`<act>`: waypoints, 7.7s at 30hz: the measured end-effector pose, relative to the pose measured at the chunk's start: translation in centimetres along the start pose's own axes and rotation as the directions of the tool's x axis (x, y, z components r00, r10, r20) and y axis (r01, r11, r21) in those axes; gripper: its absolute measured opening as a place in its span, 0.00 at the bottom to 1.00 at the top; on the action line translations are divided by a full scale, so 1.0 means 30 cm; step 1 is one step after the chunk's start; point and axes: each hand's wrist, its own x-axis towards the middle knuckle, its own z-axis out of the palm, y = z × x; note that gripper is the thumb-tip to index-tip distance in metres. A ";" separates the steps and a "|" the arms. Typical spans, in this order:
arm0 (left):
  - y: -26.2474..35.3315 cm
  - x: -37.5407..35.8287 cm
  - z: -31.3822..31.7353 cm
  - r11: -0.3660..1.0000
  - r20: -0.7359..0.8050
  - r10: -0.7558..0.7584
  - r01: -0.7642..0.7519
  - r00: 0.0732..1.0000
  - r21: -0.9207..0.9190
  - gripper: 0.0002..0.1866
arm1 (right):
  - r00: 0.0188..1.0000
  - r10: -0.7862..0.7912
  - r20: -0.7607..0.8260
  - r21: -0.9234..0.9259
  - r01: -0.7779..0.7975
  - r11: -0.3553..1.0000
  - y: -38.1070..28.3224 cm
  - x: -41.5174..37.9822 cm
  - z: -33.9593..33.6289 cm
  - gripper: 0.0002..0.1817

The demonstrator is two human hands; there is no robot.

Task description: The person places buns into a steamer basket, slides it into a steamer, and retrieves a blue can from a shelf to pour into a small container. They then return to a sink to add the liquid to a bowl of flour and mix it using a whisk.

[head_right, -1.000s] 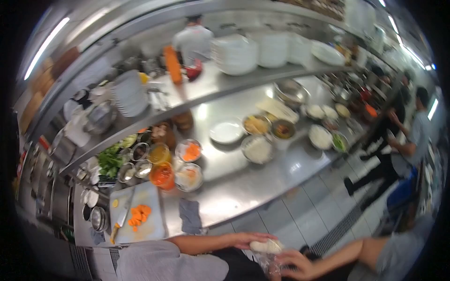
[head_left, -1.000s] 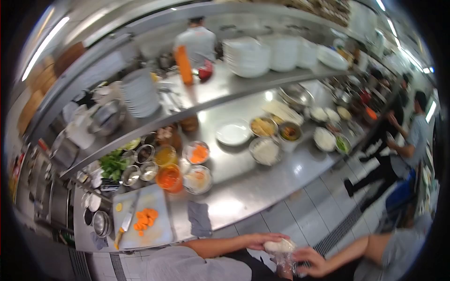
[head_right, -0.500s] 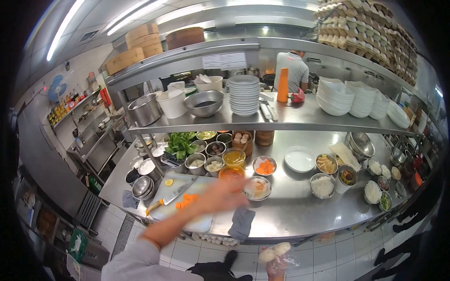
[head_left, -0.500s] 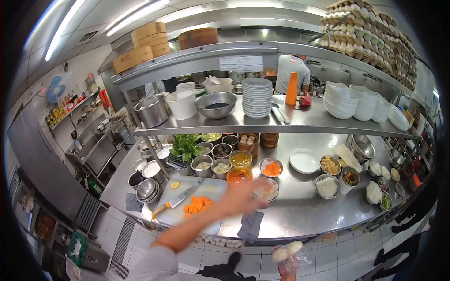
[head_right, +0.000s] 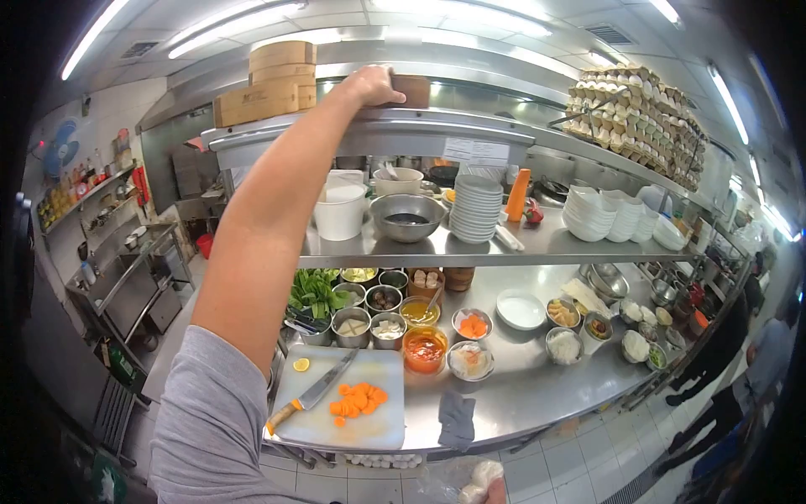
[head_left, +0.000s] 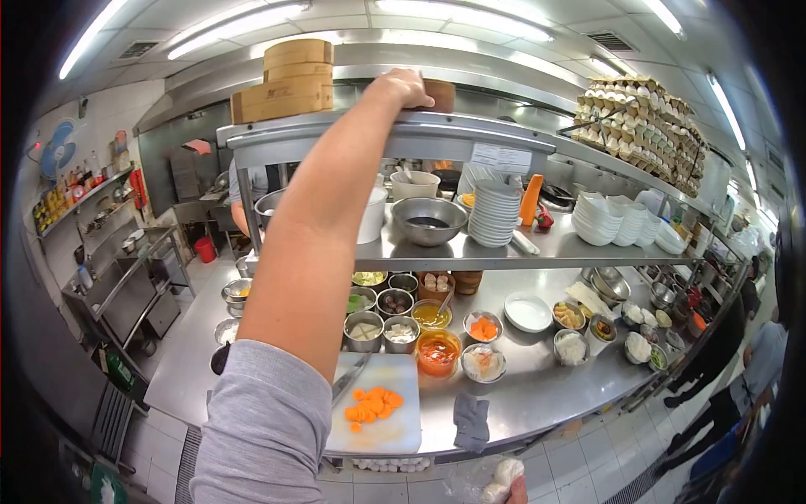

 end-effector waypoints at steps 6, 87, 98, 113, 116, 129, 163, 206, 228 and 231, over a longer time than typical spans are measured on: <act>-0.057 -0.376 -0.064 0.931 -0.612 0.217 -0.350 0.761 -0.105 0.28 | 0.998 0.026 -0.054 0.159 -0.017 0.987 0.050 -0.268 0.487 0.27; -2.803 -4.880 -0.945 -0.251 -0.603 -0.792 0.852 0.093 0.460 0.34 | 0.843 -0.227 0.488 -0.838 0.525 0.146 1.418 -0.556 2.647 0.49; -2.473 -3.149 0.100 0.281 0.681 -0.290 0.740 0.673 -0.611 0.28 | 0.733 -0.383 0.562 -0.770 0.633 0.081 1.393 -0.667 2.649 0.35; -2.131 -2.444 0.560 0.765 0.467 0.579 -0.247 0.668 -0.595 0.33 | 0.804 -0.595 0.004 -0.539 0.503 0.676 1.440 -0.705 2.601 0.25; -2.155 -2.420 0.581 0.698 0.337 0.585 -0.247 0.737 -0.672 0.27 | 0.857 -0.490 -0.158 -0.273 0.439 0.856 1.442 -0.687 2.596 0.24; -2.179 -2.357 0.583 0.773 0.481 0.561 -0.216 0.674 -0.597 0.19 | 0.697 -0.716 0.040 -0.760 0.487 0.431 1.400 -0.763 2.724 0.23; -2.218 -2.367 0.719 0.378 0.177 0.804 -0.258 0.567 -0.889 0.32 | 0.651 -0.695 0.306 -0.723 0.634 0.275 1.497 -0.642 2.721 0.16; -3.956 -1.535 1.272 0.484 0.632 0.206 0.483 0.747 -0.729 0.33 | 0.728 -0.113 0.677 -0.659 0.667 0.347 1.522 0.367 4.451 0.28; -5.152 -1.009 1.840 0.463 0.663 -0.351 0.738 0.661 -0.491 0.37 | 0.519 0.197 0.832 -0.535 0.844 0.034 1.728 1.284 5.914 0.42; -5.355 -0.909 1.859 0.501 0.638 -0.414 0.748 0.649 -0.436 0.37 | 0.468 0.176 0.866 -0.480 0.876 0.037 1.779 1.328 6.145 0.41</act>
